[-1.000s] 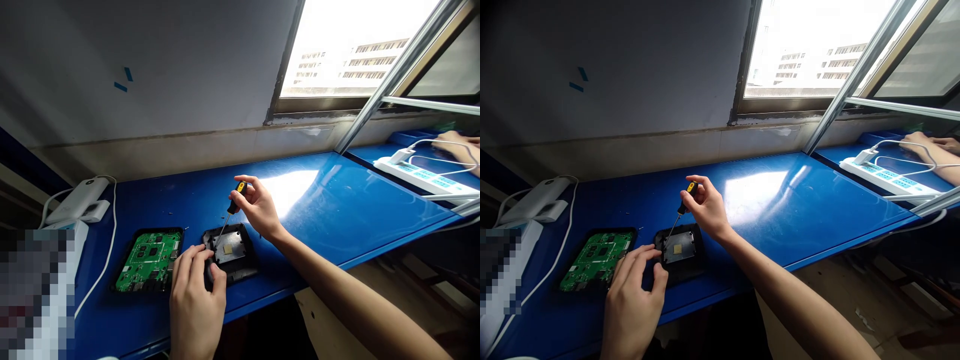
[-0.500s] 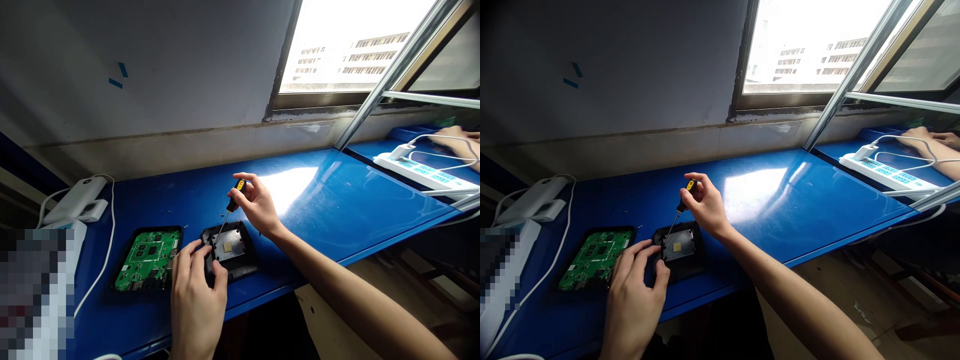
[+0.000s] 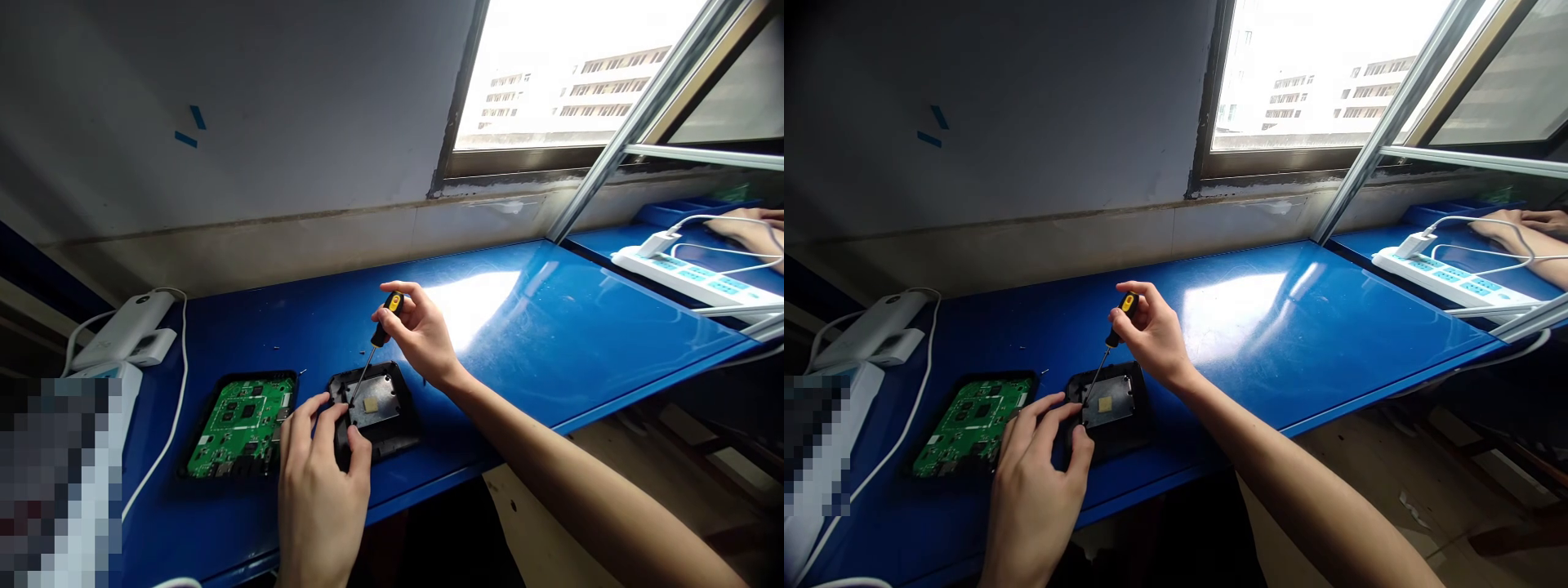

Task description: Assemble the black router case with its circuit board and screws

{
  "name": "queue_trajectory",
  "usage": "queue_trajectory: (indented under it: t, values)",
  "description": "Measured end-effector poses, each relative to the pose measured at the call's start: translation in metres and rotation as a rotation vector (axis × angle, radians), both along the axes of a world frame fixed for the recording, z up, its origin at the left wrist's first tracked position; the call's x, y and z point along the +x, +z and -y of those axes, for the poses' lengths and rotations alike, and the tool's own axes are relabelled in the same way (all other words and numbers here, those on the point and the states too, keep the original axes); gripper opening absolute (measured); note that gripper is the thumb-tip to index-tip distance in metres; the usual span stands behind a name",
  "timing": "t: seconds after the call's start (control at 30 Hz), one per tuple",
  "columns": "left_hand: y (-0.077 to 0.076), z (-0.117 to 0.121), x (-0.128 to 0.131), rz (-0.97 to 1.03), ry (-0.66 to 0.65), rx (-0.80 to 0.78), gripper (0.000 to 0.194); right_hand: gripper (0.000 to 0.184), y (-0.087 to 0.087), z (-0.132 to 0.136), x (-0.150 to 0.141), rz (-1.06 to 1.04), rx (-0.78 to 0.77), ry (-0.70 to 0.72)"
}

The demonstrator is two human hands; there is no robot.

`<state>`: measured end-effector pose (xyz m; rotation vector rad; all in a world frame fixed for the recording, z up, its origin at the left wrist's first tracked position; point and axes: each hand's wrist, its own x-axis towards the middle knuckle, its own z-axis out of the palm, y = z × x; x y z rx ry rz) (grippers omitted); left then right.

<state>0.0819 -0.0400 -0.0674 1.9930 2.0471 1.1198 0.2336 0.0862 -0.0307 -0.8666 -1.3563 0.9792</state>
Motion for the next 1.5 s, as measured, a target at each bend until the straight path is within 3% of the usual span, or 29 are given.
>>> queue_trajectory:
  t: [1.5]
  values:
    - [0.0003, 0.0001, -0.0012, 0.023, -0.002, -0.007, 0.025, 0.034, -0.0018, -0.0028, -0.0001, 0.015, -0.03, -0.009]
